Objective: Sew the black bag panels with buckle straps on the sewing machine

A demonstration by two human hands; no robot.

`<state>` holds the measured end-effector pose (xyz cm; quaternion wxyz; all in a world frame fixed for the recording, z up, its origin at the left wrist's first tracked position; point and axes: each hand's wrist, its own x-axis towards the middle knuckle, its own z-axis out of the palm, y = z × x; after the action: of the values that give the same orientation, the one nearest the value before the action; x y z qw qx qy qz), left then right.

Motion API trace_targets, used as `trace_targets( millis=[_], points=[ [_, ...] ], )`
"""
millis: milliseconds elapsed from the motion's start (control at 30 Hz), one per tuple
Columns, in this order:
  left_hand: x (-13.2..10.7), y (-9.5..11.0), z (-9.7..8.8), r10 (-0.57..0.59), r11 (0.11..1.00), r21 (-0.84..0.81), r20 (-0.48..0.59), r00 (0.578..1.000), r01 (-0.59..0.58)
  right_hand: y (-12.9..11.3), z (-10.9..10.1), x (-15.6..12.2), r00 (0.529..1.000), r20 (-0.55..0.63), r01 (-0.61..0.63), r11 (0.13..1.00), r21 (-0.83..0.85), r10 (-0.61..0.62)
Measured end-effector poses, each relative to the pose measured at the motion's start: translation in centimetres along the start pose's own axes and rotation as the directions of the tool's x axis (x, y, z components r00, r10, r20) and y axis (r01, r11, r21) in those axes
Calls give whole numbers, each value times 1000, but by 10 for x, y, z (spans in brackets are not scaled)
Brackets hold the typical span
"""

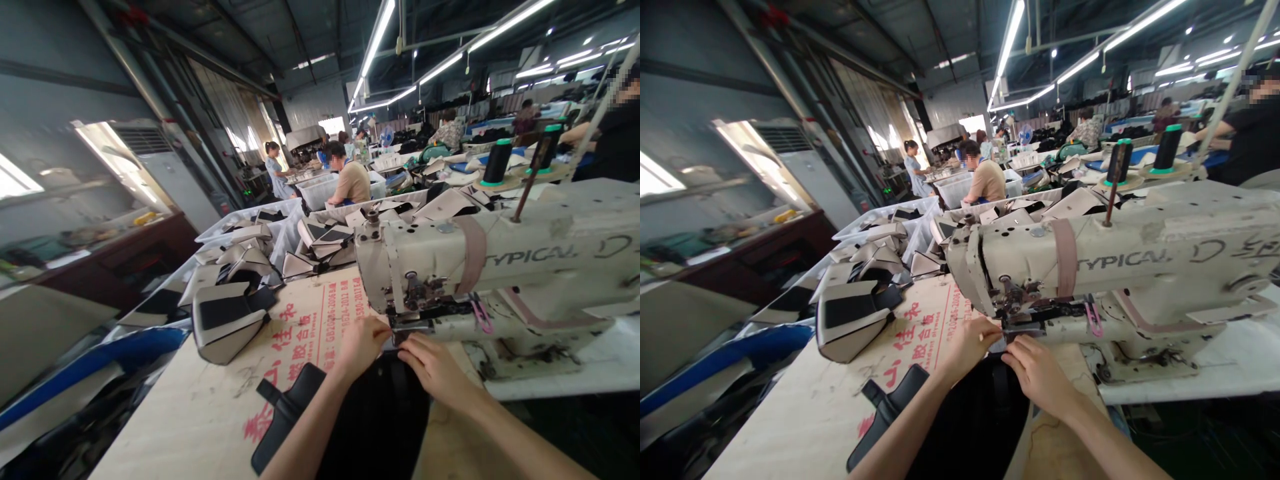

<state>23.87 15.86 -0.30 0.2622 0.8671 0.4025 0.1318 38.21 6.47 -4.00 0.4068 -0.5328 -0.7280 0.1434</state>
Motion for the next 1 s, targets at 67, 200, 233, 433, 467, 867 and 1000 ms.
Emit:
trace_targets(
  millis=[67, 200, 233, 433, 467, 867, 1000],
  points=[
    [0, 1, -5, 11, 991, 131, 38, 999, -16, 0, 0, 0, 1000, 6, 1, 1000, -2, -1],
    [9, -8, -15, -154, 944, 296, -2, 988, 148, -4, 1, 4, 1000, -9, -3, 1000, -17, 3],
    [9, -10, -19, -182, 936, 299, -42, 982, 186, -4, 2, 4, 1000, -13, -7, 1000, -21, 7],
    [-50, 8, -38, -78, 996, 25, -130, 989, 82, -2, 2, 1, 999, -15, -35, 999, 11, 36],
    [-62, 12, -38, -42, 999, -3, -104, 994, 42, -2, 2, 0, 999, -13, -39, 999, 15, 40],
    [-33, -16, -35, 70, 965, 185, 498, 864, -185, -2, -2, 4, 995, 97, -36, 998, 52, 31],
    [-35, -28, -43, 103, 989, 34, 547, 831, -145, -2, -6, 8, 990, 78, -127, 978, 167, 116]
  ],
)
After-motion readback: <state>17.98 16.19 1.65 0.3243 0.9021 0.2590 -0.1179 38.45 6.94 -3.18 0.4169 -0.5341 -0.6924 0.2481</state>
